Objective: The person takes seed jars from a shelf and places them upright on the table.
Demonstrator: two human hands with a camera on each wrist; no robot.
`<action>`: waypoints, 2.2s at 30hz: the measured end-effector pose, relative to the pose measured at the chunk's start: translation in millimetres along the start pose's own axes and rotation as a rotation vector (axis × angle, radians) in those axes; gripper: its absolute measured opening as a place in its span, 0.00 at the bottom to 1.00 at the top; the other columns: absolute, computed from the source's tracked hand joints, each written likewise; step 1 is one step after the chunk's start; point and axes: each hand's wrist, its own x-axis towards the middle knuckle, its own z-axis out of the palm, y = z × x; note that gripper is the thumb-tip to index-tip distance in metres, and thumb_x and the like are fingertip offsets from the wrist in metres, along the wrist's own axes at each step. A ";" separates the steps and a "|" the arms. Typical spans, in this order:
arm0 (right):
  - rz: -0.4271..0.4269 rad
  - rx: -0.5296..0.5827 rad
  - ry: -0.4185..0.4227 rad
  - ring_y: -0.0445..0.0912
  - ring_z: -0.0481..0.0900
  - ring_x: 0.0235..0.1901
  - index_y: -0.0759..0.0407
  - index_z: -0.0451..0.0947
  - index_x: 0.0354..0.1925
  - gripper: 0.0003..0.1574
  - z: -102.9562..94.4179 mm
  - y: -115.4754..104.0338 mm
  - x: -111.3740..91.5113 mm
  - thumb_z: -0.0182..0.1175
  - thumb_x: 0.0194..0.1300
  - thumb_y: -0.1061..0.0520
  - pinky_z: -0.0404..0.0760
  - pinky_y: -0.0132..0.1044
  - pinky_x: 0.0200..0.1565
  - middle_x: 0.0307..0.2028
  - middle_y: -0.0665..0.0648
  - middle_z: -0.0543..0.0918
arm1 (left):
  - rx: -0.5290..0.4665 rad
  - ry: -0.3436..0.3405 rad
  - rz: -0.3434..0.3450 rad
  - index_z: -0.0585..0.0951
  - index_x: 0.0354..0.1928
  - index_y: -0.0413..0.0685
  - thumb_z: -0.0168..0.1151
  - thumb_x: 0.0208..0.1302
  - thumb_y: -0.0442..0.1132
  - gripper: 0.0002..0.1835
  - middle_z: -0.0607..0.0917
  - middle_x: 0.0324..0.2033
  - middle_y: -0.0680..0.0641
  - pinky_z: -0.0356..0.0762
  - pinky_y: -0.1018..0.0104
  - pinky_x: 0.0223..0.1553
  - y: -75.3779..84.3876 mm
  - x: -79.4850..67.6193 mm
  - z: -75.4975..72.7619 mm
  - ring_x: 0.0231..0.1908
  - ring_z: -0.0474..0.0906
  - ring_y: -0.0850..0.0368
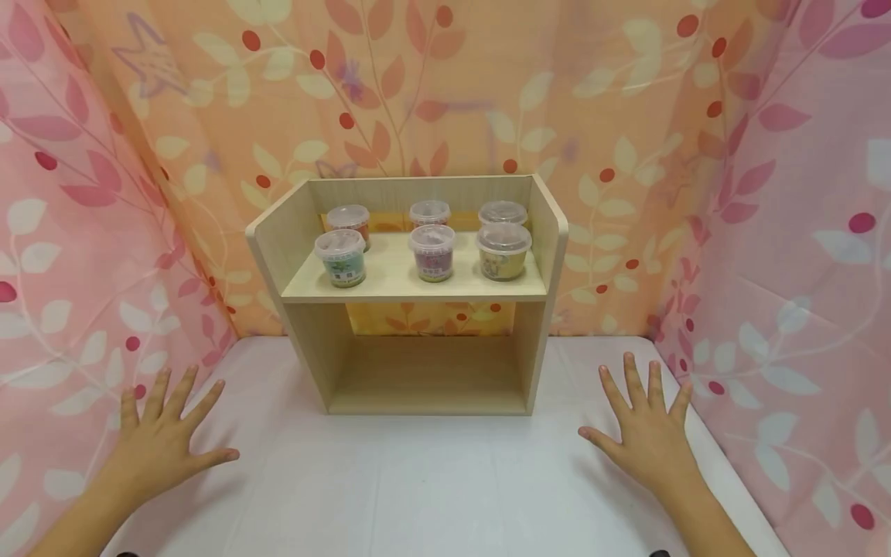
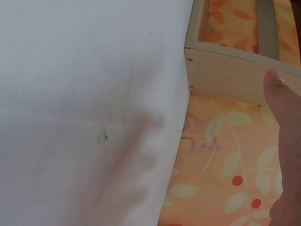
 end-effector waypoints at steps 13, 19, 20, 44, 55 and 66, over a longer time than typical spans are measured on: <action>0.061 0.141 -0.007 0.65 0.23 0.78 0.47 0.41 0.83 0.70 7.3 -13.1 4.4 0.66 0.59 0.26 0.12 0.75 0.63 0.82 0.59 0.28 | -0.092 0.005 -0.046 0.57 0.81 0.58 0.63 0.48 0.82 0.63 0.38 0.82 0.39 0.14 0.25 0.69 10.1 -1.2 0.0 0.79 0.19 0.37; 0.083 0.252 -0.004 0.64 0.23 0.78 0.50 0.39 0.83 0.70 7.6 -21.8 7.2 0.68 0.61 0.30 0.13 0.74 0.65 0.81 0.63 0.31 | -0.136 0.004 -0.058 0.56 0.81 0.57 0.64 0.48 0.81 0.63 0.39 0.82 0.38 0.12 0.25 0.68 15.5 -0.5 -2.0 0.79 0.20 0.35; 0.087 0.266 -0.004 0.63 0.23 0.79 0.49 0.39 0.83 0.70 8.1 -23.1 7.5 0.68 0.61 0.30 0.13 0.74 0.65 0.82 0.62 0.31 | -0.144 0.003 -0.060 0.56 0.81 0.57 0.65 0.49 0.80 0.63 0.39 0.82 0.38 0.12 0.25 0.67 16.6 -0.4 -2.3 0.79 0.20 0.35; 0.219 0.649 -0.018 0.68 0.38 0.79 0.50 0.38 0.83 0.65 20.8 -44.9 23.1 0.68 0.67 0.41 0.34 0.79 0.69 0.82 0.65 0.39 | -0.477 0.057 -0.083 0.57 0.80 0.48 0.77 0.51 0.62 0.60 0.57 0.76 0.29 0.33 0.21 0.70 43.1 14.6 -17.0 0.77 0.43 0.27; 0.299 0.768 -0.013 0.70 0.51 0.77 0.54 0.43 0.83 0.64 30.6 -55.9 35.7 0.70 0.65 0.43 0.54 0.74 0.69 0.81 0.66 0.49 | -0.666 0.090 -0.117 0.56 0.81 0.55 0.79 0.54 0.54 0.58 0.61 0.77 0.37 0.53 0.25 0.69 63.2 22.0 -38.9 0.74 0.55 0.30; 0.350 0.971 -0.060 0.69 0.54 0.76 0.56 0.41 0.83 0.62 39.4 -69.6 44.5 0.70 0.67 0.48 0.58 0.69 0.71 0.81 0.65 0.49 | -0.749 0.186 -0.126 0.66 0.77 0.57 0.81 0.54 0.49 0.50 0.72 0.70 0.42 0.72 0.69 0.66 91.7 38.8 -77.6 0.64 0.74 0.37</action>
